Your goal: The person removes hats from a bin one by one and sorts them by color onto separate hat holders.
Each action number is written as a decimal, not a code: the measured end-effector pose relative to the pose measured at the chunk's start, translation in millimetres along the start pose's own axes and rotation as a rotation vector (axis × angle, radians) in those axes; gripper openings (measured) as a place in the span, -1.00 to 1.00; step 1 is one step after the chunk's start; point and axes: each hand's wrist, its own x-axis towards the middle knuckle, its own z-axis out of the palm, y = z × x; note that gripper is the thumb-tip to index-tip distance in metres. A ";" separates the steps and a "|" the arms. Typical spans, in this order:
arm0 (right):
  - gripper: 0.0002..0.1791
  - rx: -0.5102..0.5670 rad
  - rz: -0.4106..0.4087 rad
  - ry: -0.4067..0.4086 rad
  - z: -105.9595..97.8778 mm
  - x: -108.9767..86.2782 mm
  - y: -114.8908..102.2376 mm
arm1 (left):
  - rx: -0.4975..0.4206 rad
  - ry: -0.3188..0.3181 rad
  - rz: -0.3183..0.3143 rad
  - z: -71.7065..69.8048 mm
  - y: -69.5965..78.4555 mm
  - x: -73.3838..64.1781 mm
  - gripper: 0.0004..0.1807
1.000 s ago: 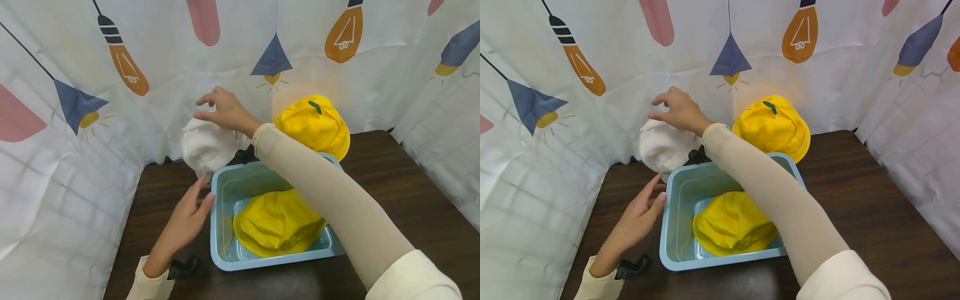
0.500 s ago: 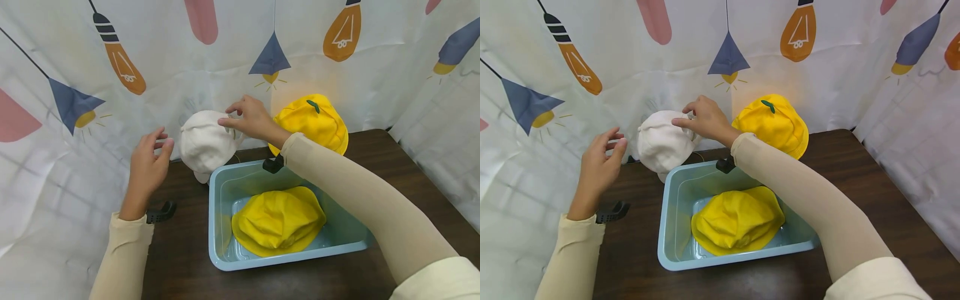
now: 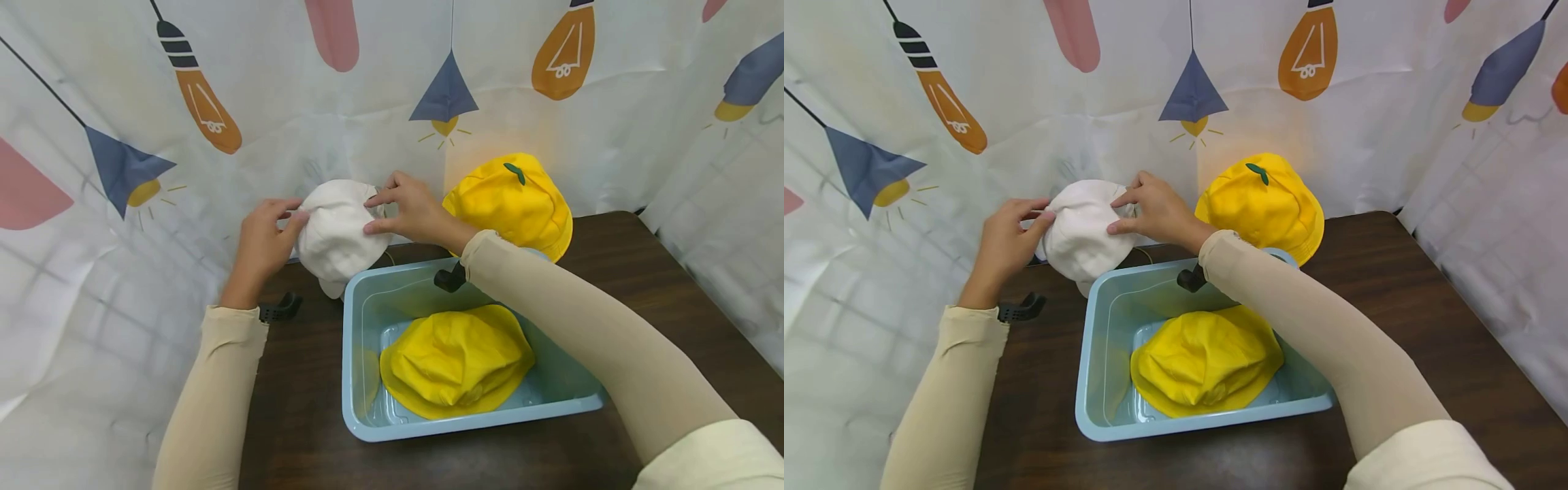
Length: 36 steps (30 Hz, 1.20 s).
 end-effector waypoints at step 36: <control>-0.80 0.001 -0.059 0.189 17.8 6.2 -20.3 | -0.064 0.231 -0.052 33.0 -25.3 -2.5 -0.68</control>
